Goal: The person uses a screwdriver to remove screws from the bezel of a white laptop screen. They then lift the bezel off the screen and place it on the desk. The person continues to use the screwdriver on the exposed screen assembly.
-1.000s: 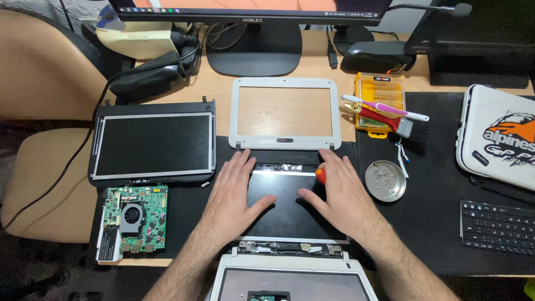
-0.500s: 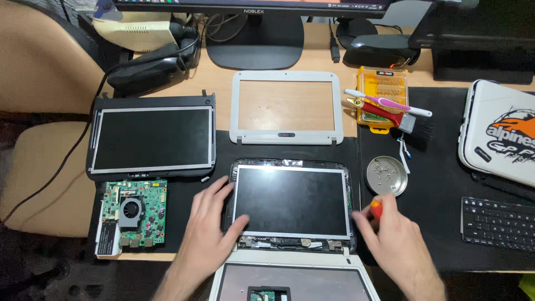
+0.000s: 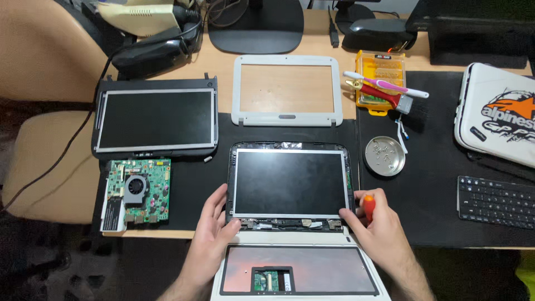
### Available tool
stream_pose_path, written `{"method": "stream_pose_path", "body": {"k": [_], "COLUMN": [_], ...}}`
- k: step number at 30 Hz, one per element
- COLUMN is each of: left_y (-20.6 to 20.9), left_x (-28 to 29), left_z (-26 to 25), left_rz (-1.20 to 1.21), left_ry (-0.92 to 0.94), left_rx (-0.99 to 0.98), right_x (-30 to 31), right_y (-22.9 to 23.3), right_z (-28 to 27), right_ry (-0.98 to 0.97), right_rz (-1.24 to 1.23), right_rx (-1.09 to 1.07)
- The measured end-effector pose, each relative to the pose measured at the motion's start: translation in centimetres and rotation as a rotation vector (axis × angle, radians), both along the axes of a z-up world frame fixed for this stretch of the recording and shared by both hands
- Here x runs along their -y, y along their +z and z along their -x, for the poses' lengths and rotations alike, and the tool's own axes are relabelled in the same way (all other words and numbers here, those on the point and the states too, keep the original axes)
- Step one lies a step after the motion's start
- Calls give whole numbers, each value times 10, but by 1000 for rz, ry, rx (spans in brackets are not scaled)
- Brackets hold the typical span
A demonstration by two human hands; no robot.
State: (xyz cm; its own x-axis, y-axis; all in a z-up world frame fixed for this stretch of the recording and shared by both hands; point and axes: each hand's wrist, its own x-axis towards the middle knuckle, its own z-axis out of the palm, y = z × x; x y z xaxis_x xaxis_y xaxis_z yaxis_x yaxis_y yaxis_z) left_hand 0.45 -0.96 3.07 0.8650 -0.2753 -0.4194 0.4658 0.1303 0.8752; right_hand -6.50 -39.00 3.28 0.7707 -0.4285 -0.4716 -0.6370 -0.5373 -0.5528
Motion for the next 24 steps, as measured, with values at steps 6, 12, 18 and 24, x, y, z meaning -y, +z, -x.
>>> {"method": "stream_pose_path", "body": {"k": [6, 12, 18, 24], "left_y": [11, 13, 9, -10], "left_x": [-9, -13, -10, -7], "left_z": [20, 40, 51, 50], "left_rz": [-92, -198, -183, -147], "left_ry": [-87, -64, 56, 248], "left_rx": [23, 70, 20, 46], "right_x": [-5, -6, 0, -14], "right_y": [1, -22, -39, -9], "right_z": [24, 47, 62, 44], "right_ry": [37, 70, 78, 133], "right_rz": [20, 62, 67, 121], "right_rx": [-4, 56, 93, 278]}}
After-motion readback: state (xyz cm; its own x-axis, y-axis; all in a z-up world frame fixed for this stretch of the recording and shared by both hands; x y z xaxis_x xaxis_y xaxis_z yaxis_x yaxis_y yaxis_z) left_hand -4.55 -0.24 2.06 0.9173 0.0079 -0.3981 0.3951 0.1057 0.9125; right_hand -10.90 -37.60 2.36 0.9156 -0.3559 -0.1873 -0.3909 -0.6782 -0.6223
